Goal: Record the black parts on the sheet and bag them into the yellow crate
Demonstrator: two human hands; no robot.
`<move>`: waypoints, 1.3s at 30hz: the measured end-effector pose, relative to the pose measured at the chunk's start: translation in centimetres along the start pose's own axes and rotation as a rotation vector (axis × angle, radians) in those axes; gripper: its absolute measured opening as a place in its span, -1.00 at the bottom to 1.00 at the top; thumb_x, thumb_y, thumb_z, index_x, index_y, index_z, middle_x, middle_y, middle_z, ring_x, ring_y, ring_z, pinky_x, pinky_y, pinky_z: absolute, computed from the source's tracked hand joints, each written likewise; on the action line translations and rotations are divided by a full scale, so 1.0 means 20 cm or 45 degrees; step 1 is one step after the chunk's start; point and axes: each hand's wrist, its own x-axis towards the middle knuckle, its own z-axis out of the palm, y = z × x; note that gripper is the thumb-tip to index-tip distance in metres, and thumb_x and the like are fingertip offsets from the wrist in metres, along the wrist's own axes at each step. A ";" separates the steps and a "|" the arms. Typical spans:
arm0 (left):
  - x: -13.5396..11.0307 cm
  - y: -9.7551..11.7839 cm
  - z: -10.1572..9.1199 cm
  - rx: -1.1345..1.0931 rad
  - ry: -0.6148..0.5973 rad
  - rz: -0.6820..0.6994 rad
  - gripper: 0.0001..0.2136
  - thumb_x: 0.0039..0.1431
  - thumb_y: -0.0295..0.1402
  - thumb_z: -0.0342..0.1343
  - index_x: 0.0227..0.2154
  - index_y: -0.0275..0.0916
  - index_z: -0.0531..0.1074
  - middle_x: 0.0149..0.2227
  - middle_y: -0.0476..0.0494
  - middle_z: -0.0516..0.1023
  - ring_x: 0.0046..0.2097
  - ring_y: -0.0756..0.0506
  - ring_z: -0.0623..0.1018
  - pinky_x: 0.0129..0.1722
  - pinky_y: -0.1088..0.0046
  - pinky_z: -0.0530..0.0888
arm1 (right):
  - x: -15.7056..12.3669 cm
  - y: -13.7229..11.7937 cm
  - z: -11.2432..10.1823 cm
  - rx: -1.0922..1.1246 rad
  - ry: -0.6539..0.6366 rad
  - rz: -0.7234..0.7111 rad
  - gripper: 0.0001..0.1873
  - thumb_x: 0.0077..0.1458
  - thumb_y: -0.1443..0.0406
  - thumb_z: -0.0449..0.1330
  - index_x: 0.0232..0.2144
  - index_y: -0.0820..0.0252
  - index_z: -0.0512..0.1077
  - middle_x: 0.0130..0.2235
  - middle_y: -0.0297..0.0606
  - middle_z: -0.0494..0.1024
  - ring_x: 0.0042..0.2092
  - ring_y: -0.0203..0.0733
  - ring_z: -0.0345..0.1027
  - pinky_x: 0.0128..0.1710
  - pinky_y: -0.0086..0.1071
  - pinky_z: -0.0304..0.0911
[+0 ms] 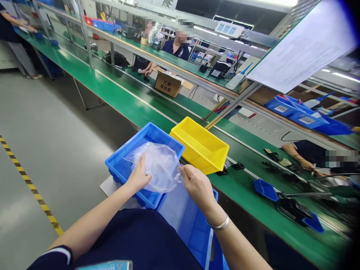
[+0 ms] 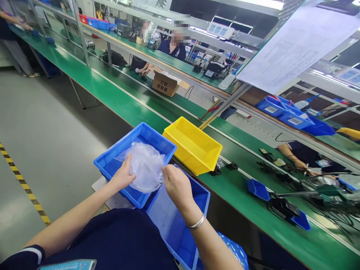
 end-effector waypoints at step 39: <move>-0.04 -0.02 -0.08 0.228 -0.051 -0.033 -0.15 -0.01 -0.52 -0.01 0.36 -0.47 -0.25 0.40 -0.44 -0.16 0.39 -0.29 0.00 0.29 0.18 0.19 | 0.10 0.02 -0.28 0.434 0.264 -0.057 -0.68 0.29 0.21 0.04 -0.52 0.15 0.32 -0.41 -0.26 0.47 -0.35 -0.24 0.36 -0.33 -0.38 0.23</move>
